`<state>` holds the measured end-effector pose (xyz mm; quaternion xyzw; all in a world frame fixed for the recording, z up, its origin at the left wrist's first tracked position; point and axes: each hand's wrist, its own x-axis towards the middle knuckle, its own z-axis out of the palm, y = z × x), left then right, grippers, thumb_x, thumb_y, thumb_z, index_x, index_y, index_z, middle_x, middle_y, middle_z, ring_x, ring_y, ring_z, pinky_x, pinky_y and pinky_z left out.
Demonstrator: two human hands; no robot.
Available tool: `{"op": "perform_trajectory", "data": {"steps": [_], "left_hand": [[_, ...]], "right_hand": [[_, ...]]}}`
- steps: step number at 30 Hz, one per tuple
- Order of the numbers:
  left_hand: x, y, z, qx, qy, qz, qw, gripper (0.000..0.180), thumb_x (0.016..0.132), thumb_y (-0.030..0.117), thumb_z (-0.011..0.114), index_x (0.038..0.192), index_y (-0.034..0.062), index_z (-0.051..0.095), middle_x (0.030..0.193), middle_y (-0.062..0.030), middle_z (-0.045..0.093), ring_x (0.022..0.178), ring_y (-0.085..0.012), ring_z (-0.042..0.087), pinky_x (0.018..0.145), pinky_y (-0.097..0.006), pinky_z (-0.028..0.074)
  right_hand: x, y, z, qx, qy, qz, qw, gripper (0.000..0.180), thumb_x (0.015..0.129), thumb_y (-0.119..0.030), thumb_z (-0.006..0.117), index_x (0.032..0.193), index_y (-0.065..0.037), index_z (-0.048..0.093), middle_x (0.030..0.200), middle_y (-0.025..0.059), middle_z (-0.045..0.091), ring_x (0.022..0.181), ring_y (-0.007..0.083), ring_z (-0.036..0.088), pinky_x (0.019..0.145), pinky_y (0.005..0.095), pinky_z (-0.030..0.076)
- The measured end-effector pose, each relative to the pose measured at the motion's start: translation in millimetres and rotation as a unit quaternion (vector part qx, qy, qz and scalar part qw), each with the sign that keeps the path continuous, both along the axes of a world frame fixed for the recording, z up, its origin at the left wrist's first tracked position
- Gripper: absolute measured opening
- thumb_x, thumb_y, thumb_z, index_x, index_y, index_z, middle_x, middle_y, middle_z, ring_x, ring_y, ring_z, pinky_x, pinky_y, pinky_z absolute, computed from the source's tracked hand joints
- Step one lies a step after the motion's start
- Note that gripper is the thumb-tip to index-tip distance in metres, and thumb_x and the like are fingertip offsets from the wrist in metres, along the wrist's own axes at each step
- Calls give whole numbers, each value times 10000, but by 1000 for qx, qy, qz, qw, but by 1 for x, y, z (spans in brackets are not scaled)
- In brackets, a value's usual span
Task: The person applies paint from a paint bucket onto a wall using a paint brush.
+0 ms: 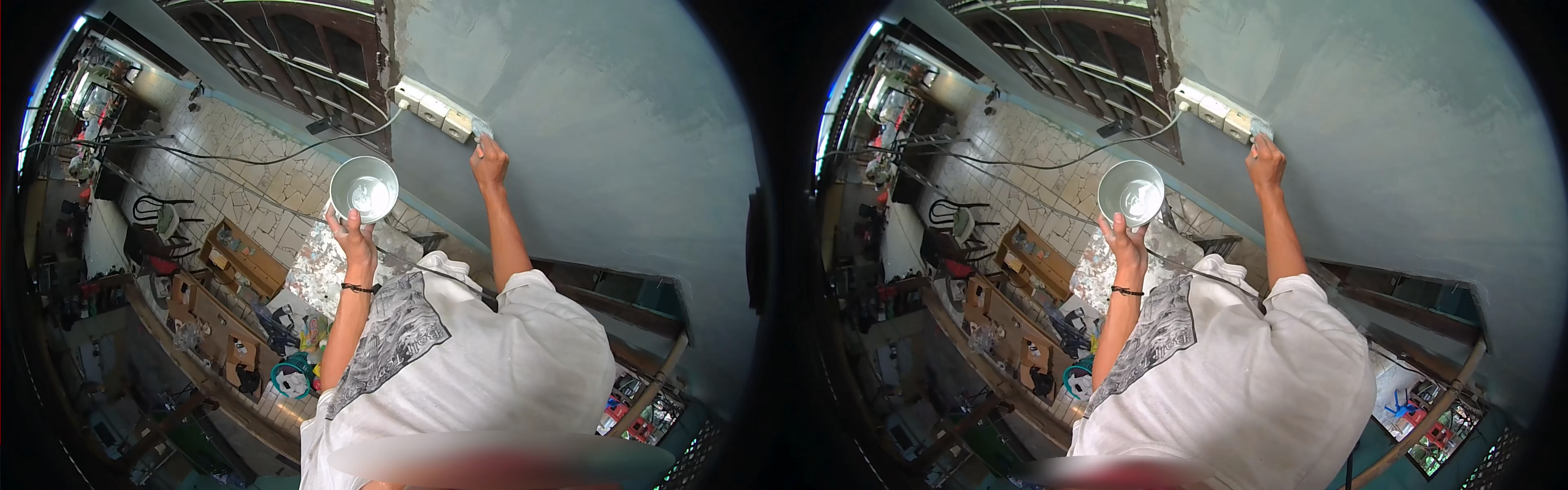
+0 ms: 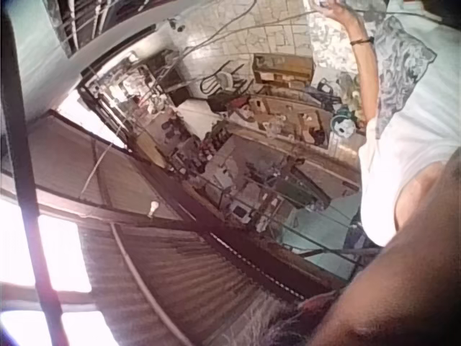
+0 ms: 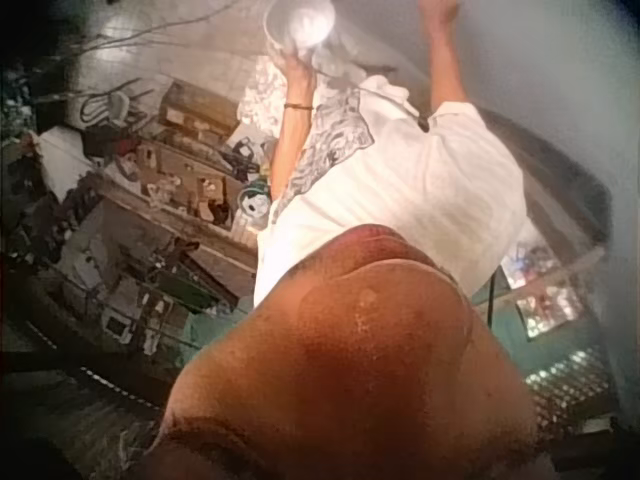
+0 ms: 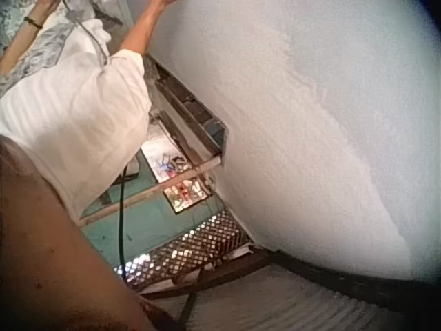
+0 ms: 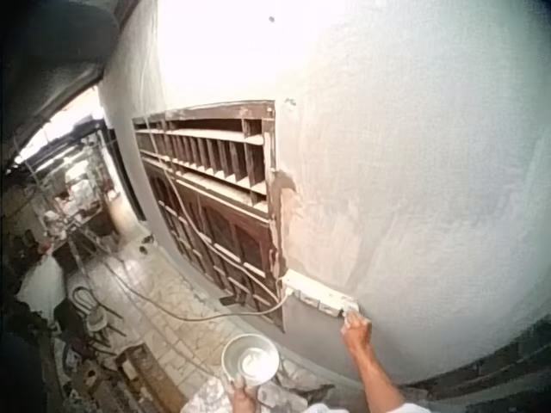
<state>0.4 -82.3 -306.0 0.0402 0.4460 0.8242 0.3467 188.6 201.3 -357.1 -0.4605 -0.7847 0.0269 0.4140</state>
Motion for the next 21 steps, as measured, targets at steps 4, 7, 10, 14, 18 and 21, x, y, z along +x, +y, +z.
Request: {"op": "perform_trajectory", "data": {"steps": [4,7,10,14,18,21], "left_hand": [[1,0,2,-2,0,2,1000,870,876,386,841,1537,182,314,1499,-131,437,1381,-315,479,1099,-548,466],[2,0,3,2,0,2,1000,864,879,388,838,1536,182,316,1493,-129,441,1381,-316,479,1098,-555,464],[2,-1,4,2,1,3,1000,866,877,393,838,1534,179,316,1498,-127,428,1387,-316,471,1096,-550,462],[1,-1,3,-1,6,3,1000,870,874,401,840,1534,184,317,1502,-126,418,1393,-318,459,1095,-549,454],[1,0,1,-3,4,-2,1000,878,867,418,844,1535,198,318,1508,-123,415,1400,-320,450,1101,-554,441],[2,0,4,-2,2,5,1000,888,863,424,846,1538,198,314,1503,-123,437,1392,-314,465,1104,-553,440]], "right_hand": [[2,7,2,-47,-26,-22,998,197,802,35,676,984,-39,702,1034,129,756,901,393,718,764,475,588],[1,25,0,-52,-58,-25,997,204,813,23,671,999,-53,706,1010,131,755,872,391,717,739,481,583],[0,45,0,-50,-85,-24,995,224,818,9,673,1025,-64,716,996,147,756,856,390,718,731,486,583],[6,58,16,-1,-45,-38,998,283,803,2,687,1063,-93,745,947,168,757,797,391,718,695,476,584],[15,64,85,17,-12,-52,998,279,790,6,695,1043,-93,757,902,163,757,762,384,720,662,444,587],[7,54,160,100,15,-53,993,275,768,46,697,1002,-84,756,898,151,766,777,361,737,664,402,593]]}}
